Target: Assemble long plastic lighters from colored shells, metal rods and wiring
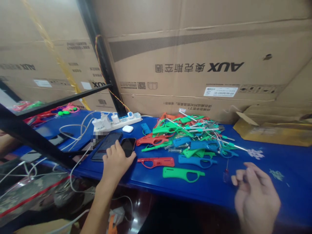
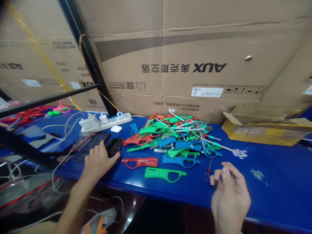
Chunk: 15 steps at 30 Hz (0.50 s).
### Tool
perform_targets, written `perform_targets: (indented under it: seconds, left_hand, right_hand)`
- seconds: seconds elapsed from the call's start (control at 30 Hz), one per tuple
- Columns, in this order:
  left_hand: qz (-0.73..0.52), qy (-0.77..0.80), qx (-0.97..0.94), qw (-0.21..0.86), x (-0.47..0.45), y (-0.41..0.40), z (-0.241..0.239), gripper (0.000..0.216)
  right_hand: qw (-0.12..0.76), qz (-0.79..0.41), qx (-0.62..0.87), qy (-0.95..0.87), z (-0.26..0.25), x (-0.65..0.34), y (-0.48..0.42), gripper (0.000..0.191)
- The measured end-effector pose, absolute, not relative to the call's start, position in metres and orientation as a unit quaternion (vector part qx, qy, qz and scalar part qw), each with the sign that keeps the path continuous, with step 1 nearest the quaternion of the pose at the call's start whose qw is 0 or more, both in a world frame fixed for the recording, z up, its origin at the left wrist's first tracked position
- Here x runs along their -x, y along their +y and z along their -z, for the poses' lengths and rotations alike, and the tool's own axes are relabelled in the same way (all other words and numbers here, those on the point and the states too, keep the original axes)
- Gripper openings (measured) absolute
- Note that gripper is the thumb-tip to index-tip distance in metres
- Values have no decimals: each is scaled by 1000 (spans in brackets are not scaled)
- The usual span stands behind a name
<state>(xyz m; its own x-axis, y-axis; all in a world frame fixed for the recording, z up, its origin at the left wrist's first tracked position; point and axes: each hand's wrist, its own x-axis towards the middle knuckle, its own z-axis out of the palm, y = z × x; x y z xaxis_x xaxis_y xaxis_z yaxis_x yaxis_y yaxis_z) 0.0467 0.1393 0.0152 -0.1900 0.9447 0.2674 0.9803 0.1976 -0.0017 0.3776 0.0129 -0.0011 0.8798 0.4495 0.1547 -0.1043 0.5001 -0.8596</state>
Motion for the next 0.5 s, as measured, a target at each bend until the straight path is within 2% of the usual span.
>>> perform_targets:
  seconds: [0.23, 0.5]
  left_hand:
    - [93, -768, 625, 109, -51, 147, -17, 78]
    - [122, -755, 634, 116, -37, 152, -7, 93]
  right_hand:
    - [848, -167, 469, -180, 1, -377, 12, 35]
    - [845, -164, 474, -187, 2, -377, 14, 33]
